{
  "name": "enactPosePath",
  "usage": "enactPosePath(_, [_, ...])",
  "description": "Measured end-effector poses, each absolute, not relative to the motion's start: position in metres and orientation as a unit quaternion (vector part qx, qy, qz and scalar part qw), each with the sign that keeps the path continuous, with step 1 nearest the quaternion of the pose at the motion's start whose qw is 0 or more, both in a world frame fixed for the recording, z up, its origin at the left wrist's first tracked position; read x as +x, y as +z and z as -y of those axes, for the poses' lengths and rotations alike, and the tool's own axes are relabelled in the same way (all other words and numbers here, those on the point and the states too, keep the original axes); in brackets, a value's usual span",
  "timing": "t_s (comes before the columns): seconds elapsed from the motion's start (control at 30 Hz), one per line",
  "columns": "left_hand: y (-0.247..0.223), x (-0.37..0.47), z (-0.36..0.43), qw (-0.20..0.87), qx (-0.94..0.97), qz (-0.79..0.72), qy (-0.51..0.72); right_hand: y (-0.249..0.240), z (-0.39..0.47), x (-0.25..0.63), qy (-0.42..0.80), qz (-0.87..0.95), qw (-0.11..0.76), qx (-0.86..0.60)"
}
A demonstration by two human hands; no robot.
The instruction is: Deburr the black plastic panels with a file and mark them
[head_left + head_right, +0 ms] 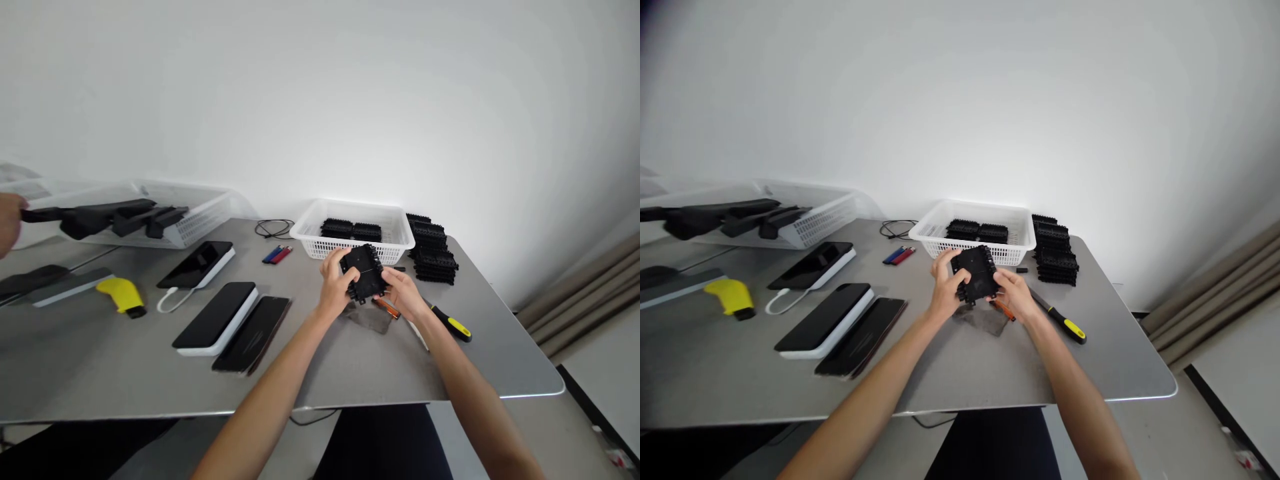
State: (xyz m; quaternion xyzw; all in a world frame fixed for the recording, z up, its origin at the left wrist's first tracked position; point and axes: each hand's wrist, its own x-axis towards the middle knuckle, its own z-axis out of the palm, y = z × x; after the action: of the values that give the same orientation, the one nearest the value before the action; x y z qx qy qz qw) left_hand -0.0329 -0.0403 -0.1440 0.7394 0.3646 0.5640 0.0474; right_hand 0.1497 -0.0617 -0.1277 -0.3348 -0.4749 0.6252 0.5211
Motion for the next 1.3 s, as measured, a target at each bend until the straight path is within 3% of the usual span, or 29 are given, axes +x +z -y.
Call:
enactPosePath(0.07, [-0.144,-0.028,0.038,0.112,0.696,-0.365,0.608,-0.129,0.063,0.151,0.614,0.467,0.538,-0.339])
enactPosePath(0.17, [-0.146,-0.021,0.032,0.309,0.585,-0.344,0.667,-0.135,0.06,0.151,0.581,0.439,0.583,-0.361])
enactPosePath(0.27, [-0.15,-0.015,0.027,0.494,0.538,-0.336,0.594,-0.142,0.053,0.152,0.542,0.43,0.608,-0.391])
enactPosePath(0.37, [-0.153,-0.014,0.025,0.522,0.542,-0.357,0.553,-0.141,0.05,0.159,0.474,0.497,0.58,-0.438])
enactPosePath(0.47, [-0.153,-0.015,0.025,0.509,0.508,-0.37,0.588,-0.131,0.062,0.179,0.306,0.636,0.464,-0.535])
enactPosePath(0.6, [-0.153,-0.017,0.024,0.501,0.48,-0.373,0.616,-0.131,0.101,0.202,0.058,0.71,0.187,-0.677])
enactPosePath(0.7, [-0.154,-0.016,0.023,0.501,0.489,-0.369,0.612,-0.142,0.127,0.201,0.006,0.713,0.039,-0.7])
enactPosePath(0.77, [-0.154,-0.014,0.024,0.494,0.503,-0.368,0.607,-0.148,0.134,0.199,0.004,0.721,0.008,-0.693])
enactPosePath(0.83, [-0.155,-0.014,0.024,0.487,0.512,-0.369,0.604,-0.145,0.134,0.2,0.027,0.732,0.054,-0.678])
enactPosePath(1.0, [-0.156,-0.013,0.025,0.479,0.516,-0.373,0.604,-0.104,0.118,0.216,0.267,0.721,0.365,-0.524])
enactPosePath(1.1, [-0.156,-0.013,0.027,0.485,0.519,-0.365,0.601,-0.083,0.107,0.21,0.411,0.707,0.411,-0.403])
enactPosePath(1.3, [-0.161,-0.012,0.032,0.461,0.558,-0.366,0.585,-0.106,0.078,0.169,0.382,0.663,0.482,-0.426])
